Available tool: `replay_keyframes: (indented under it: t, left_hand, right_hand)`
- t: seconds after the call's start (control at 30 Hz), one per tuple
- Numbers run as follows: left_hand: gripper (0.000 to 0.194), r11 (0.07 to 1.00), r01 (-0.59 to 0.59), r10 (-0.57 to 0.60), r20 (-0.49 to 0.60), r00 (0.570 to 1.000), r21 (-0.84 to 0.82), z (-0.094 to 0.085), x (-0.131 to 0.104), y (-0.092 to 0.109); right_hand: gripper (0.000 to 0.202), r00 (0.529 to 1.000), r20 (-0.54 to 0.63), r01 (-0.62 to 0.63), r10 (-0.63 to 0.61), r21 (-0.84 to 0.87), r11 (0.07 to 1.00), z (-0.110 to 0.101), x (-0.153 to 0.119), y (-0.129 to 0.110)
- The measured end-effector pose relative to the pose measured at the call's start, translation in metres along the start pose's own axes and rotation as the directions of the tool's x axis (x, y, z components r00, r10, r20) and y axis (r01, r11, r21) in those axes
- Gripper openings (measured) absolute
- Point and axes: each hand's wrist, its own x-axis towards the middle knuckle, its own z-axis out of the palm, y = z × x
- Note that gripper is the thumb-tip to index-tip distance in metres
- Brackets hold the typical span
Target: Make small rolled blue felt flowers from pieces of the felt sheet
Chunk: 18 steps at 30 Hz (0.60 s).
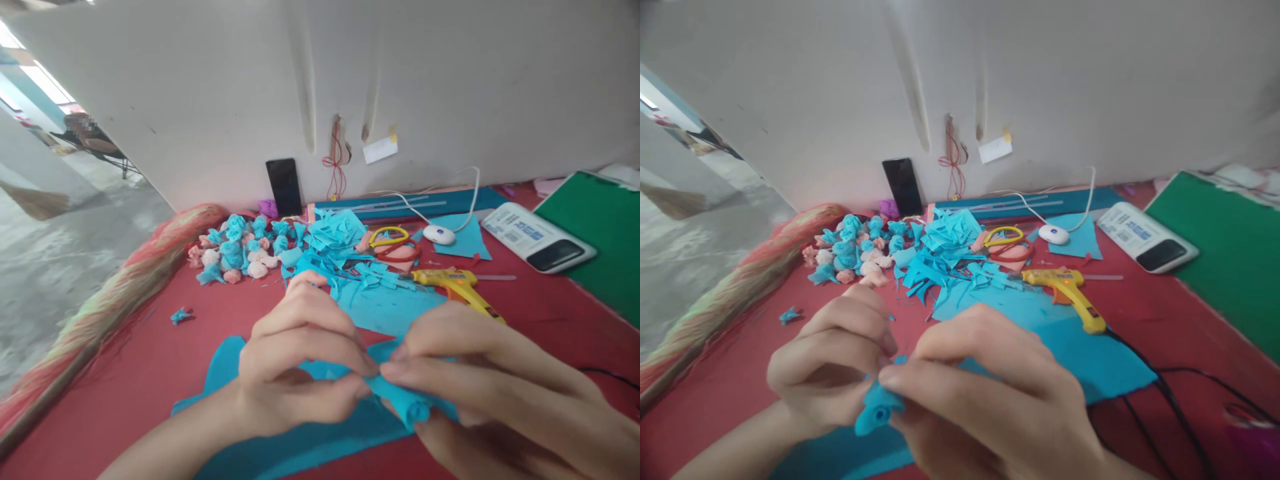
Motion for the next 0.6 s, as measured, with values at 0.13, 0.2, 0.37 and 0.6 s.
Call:
replay_keyframes:
  t: [0.13,0.2,0.37,0.6]
  left_hand:
    - [0.012,0.999,0.021,-0.021,-0.003,1.000,-0.032,0.001,-0.001,-0.001]
    - [0.012,0.999,0.033,-0.033,-0.009,0.999,-0.039,0.002,-0.002,-0.002]
    - [0.012,0.991,0.091,-0.091,0.007,0.996,-0.098,0.002,-0.005,-0.001]
    - [0.010,0.903,0.305,-0.305,0.049,0.951,-0.303,0.007,-0.008,0.005]
  right_hand:
    - [0.006,0.984,0.100,-0.137,0.144,-0.078,0.987,-0.004,-0.010,0.000]
    - [0.005,0.971,0.137,-0.185,0.198,-0.099,0.978,-0.007,-0.016,0.000]
    - [0.005,0.964,0.124,-0.227,0.237,-0.088,0.970,-0.014,-0.016,-0.001]
    - [0.022,0.984,0.134,-0.131,0.115,0.115,0.985,-0.015,-0.005,-0.003]
